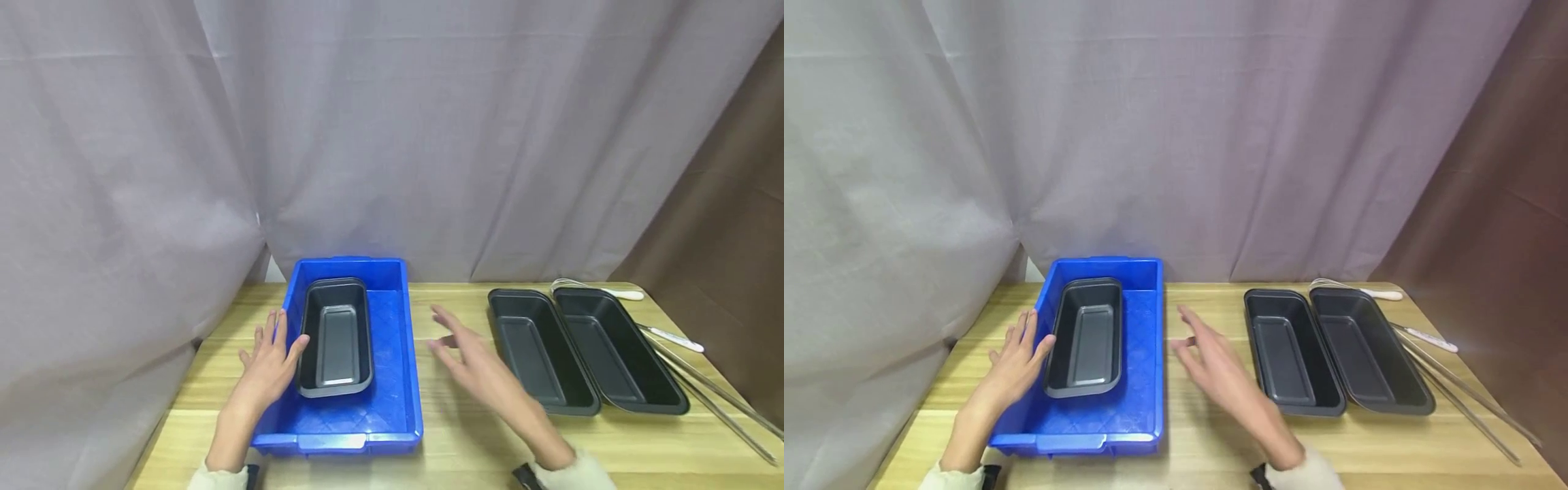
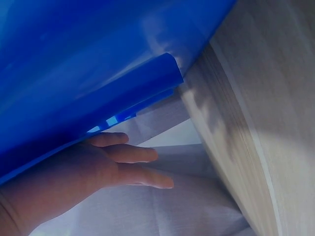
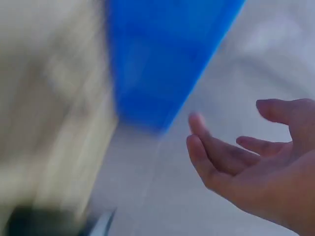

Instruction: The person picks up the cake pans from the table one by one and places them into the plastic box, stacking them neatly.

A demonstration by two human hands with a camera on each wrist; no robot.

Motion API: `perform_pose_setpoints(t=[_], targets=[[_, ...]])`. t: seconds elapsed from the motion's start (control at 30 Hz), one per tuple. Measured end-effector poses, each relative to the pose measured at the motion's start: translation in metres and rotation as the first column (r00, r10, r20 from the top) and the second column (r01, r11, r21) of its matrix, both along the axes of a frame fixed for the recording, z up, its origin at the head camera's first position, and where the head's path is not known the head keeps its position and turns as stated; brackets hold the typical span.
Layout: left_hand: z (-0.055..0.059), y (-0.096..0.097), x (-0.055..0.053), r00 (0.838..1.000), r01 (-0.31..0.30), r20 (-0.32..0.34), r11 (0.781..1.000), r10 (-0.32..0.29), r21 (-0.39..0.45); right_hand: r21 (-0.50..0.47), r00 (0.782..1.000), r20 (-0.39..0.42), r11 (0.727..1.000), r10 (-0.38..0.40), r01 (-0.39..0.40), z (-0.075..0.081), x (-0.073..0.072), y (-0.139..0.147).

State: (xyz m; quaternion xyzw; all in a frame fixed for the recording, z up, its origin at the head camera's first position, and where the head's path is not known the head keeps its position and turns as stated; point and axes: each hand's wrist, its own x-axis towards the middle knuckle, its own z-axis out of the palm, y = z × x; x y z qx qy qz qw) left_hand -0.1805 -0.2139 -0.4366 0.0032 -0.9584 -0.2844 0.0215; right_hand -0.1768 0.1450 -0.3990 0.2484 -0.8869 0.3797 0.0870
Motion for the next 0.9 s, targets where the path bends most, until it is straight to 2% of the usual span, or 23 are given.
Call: perform_pose_setpoints(t=[0.03, 0.1, 0.23, 0.27, 0.33, 0.43, 0.5, 0.6, 0.73, 0.77, 0.83, 0.9], targets=[[0.001, 0.000, 0.000, 1.000, -0.002, -0.001, 1.000, 0.002, 0.001, 0.016, 0.997, -0.042, 0.998, -0.060, 0.061, -0.003, 0.003, 0.021], [0.003, 0.000, 0.000, 1.000, -0.004, 0.006, 1.000, 0.004, 0.001, 0.071, 0.974, -0.128, 0.978, -0.185, 0.195, -0.010, 0.009, 0.063], [0.005, 0.000, 0.000, 1.000, -0.001, 0.013, 1.000, 0.001, 0.011, 0.161, 0.891, -0.233, 0.888, -0.391, 0.432, -0.028, 0.030, 0.130], [0.005, 0.000, 0.000, 1.000, 0.000, 0.015, 1.000, 0.000, 0.014, 0.187, 0.876, -0.223, 0.863, -0.428, 0.469, -0.031, 0.036, 0.142], [0.004, 0.000, 0.000, 1.000, 0.005, 0.019, 1.000, -0.006, 0.024, 0.260, 0.867, -0.168, 0.827, -0.469, 0.498, -0.037, 0.047, 0.161], [0.002, 0.001, 0.001, 1.000, 0.010, 0.018, 0.999, -0.011, 0.035, 0.419, 0.867, -0.007, 0.786, -0.499, 0.455, -0.042, 0.060, 0.176], [0.002, 0.001, 0.001, 1.000, 0.013, 0.013, 0.999, -0.013, 0.042, 0.499, 0.858, 0.097, 0.771, -0.504, 0.396, -0.044, 0.063, 0.182], [0.001, 0.001, 0.002, 1.000, 0.018, -0.004, 0.999, -0.018, 0.049, 0.518, 0.850, 0.167, 0.778, -0.499, 0.355, -0.048, 0.062, 0.187], [0.001, 0.001, 0.003, 0.999, 0.031, -0.016, 0.998, -0.030, 0.059, 0.450, 0.839, 0.293, 0.840, -0.459, 0.302, -0.057, 0.057, 0.192], [0.001, 0.001, 0.003, 0.999, 0.035, -0.018, 0.997, -0.034, 0.064, 0.420, 0.827, 0.343, 0.860, -0.445, 0.288, -0.059, 0.056, 0.193], [0.001, 0.001, 0.003, 0.999, 0.037, -0.022, 0.997, -0.036, 0.074, 0.345, 0.784, 0.462, 0.898, -0.415, 0.272, -0.063, 0.055, 0.194], [0.000, 0.000, 0.002, 0.999, 0.039, -0.026, 0.996, -0.037, 0.082, 0.269, 0.746, 0.545, 0.922, -0.383, 0.278, -0.066, 0.053, 0.196]])
